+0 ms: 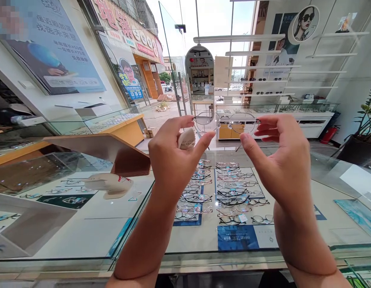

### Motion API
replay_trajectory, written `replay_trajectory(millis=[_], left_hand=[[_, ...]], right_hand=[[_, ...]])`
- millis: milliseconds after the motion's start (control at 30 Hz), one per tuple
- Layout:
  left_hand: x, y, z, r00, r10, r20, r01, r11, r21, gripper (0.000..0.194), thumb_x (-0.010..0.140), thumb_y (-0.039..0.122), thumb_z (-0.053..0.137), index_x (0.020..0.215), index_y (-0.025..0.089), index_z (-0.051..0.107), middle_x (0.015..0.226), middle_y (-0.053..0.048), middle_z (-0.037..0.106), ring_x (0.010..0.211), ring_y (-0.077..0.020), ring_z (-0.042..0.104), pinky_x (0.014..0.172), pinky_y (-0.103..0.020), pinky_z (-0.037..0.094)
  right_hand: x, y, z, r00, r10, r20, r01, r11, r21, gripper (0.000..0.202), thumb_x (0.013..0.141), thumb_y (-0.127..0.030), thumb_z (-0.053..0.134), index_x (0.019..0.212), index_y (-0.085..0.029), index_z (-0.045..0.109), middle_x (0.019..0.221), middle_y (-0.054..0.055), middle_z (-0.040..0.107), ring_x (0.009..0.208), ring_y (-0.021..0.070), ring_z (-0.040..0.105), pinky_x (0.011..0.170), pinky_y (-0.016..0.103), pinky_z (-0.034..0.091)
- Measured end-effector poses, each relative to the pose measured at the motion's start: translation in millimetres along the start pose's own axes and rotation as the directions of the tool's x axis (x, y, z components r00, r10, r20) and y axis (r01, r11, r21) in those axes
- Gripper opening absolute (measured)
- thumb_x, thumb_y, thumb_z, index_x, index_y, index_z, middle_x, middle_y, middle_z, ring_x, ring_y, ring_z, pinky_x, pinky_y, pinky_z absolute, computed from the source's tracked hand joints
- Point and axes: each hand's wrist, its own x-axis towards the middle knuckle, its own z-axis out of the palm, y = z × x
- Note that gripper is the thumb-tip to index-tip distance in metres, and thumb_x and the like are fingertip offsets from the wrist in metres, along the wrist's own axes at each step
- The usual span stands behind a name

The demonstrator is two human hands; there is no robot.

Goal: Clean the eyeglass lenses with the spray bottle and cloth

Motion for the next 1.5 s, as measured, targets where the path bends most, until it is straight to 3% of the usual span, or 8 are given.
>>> replay_trajectory(millis=[233,400,633,867,1333,1500], left_hand=[[-0.4,1.7,-2.0,0.998,-0.044,0.039,0.044,0.999,0.002,0.043,0.097,0.064,0.085,0.126,0.033,0.078,0.119,-0.006,0.083,0.118,-0.0306,0.079,0.096,-0.045,0.067],[0.6,3.7,-3.4,0.999,-0.042,0.024,0.041,0.998,0.040,0.043,0.095,0.067,0.086,0.125,0.037,0.079,0.116,-0.004,0.085,0.112,-0.0307,0.080,0.097,-0.049,0.071],[1.3,5.3,-4.2,0.998,-0.060,0.026,0.060,0.998,0.015,0.046,0.091,0.069,0.089,0.120,0.034,0.080,0.119,-0.004,0.085,0.114,-0.0307,0.081,0.102,-0.048,0.069],[0.1,3.0,-4.1,0.994,-0.085,0.071,0.088,0.995,-0.037,0.050,0.094,0.068,0.086,0.128,0.033,0.077,0.126,-0.008,0.082,0.129,-0.0355,0.077,0.104,-0.049,0.067],[1.3,4.0,-4.4,0.998,-0.060,0.031,0.060,0.998,0.008,0.047,0.091,0.067,0.090,0.122,0.034,0.079,0.120,-0.005,0.084,0.118,-0.0326,0.081,0.104,-0.048,0.067],[0.3,3.0,-4.3,0.996,-0.080,0.050,0.081,0.997,-0.019,0.048,0.092,0.067,0.087,0.125,0.034,0.078,0.124,-0.006,0.082,0.128,-0.0350,0.078,0.105,-0.048,0.066]], right_hand=[[-0.2,2.8,-0.1,1.000,-0.019,0.001,0.019,1.000,-0.010,0.037,0.099,-0.052,0.075,0.125,-0.027,0.068,0.117,0.011,0.076,0.102,0.0308,0.076,0.090,0.053,0.064],[0.5,5.4,0.7,0.999,-0.035,0.009,0.035,0.999,-0.013,0.039,0.100,-0.053,0.074,0.128,-0.027,0.068,0.119,0.012,0.077,0.103,0.0316,0.076,0.091,0.055,0.066],[0.7,4.8,0.8,0.999,-0.027,0.025,0.027,0.999,-0.020,0.041,0.100,-0.053,0.074,0.129,-0.025,0.068,0.121,0.014,0.076,0.106,0.0343,0.077,0.092,0.059,0.066],[0.9,3.4,1.6,0.999,-0.049,-0.005,0.048,0.998,-0.036,0.035,0.099,-0.049,0.073,0.123,-0.024,0.067,0.117,0.013,0.077,0.102,0.0330,0.078,0.087,0.057,0.066],[-0.9,3.8,0.3,0.999,-0.031,0.025,0.032,0.998,-0.045,0.029,0.100,-0.046,0.073,0.124,-0.031,0.066,0.120,0.011,0.075,0.105,0.0356,0.078,0.091,0.059,0.066],[-1.3,4.9,-1.0,0.998,-0.031,0.050,0.034,0.998,-0.052,0.030,0.103,-0.047,0.072,0.129,-0.034,0.066,0.121,0.011,0.075,0.108,0.0370,0.077,0.093,0.059,0.067]])
